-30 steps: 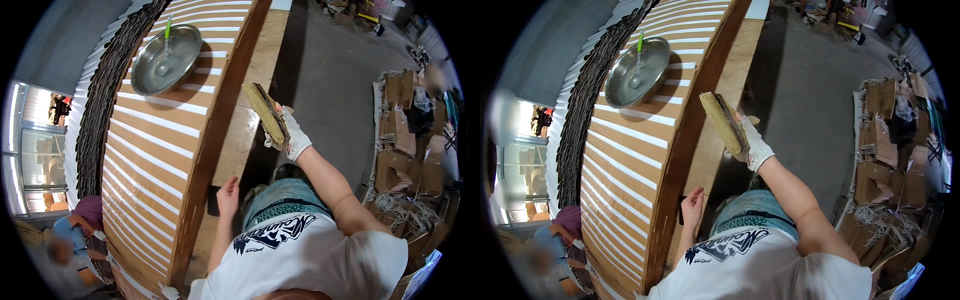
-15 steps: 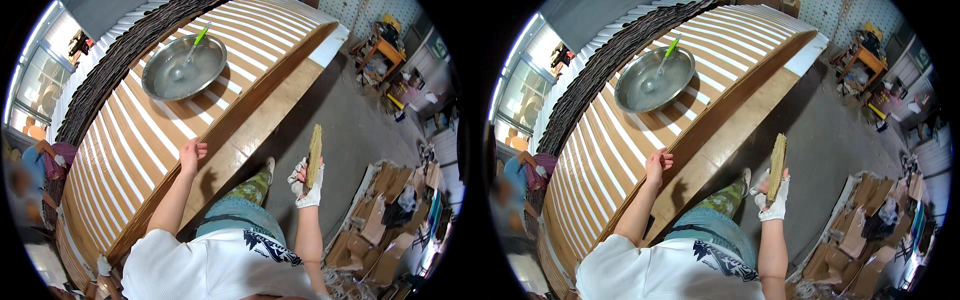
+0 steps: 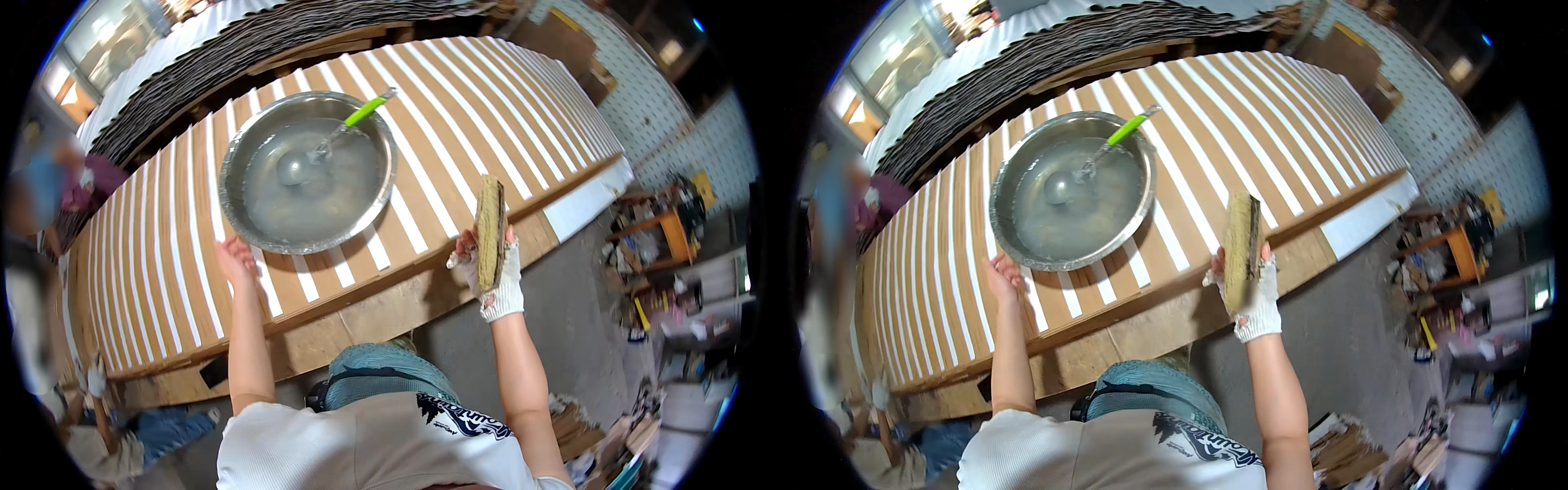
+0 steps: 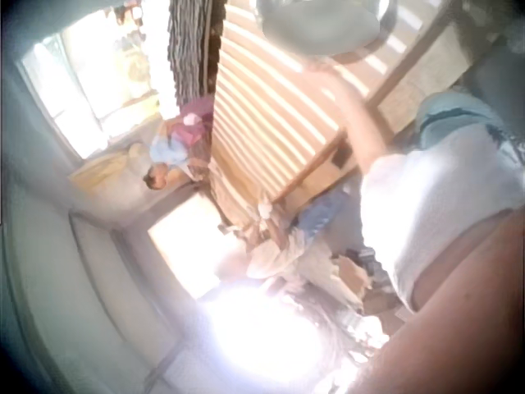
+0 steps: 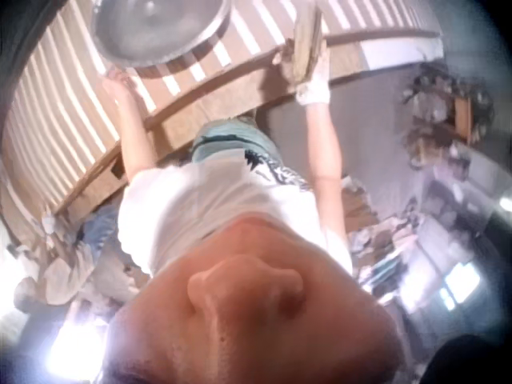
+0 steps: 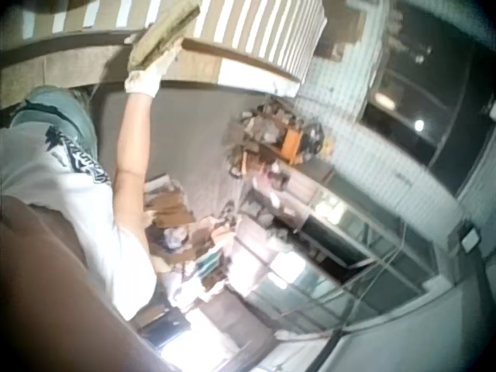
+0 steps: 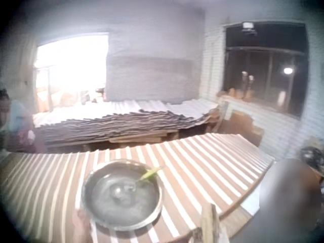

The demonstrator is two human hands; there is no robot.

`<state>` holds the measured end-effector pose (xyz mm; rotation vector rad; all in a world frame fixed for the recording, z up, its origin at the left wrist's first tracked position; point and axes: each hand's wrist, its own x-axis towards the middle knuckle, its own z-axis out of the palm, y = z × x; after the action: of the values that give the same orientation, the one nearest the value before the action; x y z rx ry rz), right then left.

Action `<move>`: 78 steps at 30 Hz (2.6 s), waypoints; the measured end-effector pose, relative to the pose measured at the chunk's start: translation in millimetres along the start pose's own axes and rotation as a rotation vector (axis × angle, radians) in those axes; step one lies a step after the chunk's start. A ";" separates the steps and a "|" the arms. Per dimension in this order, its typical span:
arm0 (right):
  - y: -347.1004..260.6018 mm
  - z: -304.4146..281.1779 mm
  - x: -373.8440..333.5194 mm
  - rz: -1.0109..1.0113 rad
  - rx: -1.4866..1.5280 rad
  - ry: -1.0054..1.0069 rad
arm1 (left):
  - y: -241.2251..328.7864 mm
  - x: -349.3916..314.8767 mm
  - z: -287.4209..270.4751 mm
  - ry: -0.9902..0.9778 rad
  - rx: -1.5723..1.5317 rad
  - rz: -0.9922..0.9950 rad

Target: The person applies a clear liquid to a large curved wooden object using a brush. They repeatedly dip the brush into a metal bowl and spread the liquid over the surface in long strokes.

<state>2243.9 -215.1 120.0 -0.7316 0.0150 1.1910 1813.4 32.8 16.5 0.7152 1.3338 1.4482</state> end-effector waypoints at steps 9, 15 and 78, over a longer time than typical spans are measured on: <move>10.9 104.3 120.8 0.218 -0.132 0.010 | 80.6 44.2 82.8 -0.078 0.024 -0.195; 26.1 125.2 178.8 0.182 -0.075 -0.144 | 60.6 122.9 49.3 -0.039 -0.219 -0.392; -463.1 -83.7 413.5 -0.630 -2.224 -0.319 | -125.4 -418.8 477.0 0.172 0.052 -0.297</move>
<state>2829.7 6.5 133.6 -2.1236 -1.8965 0.2133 2415.8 -193.9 82.6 0.4093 1.5431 1.2603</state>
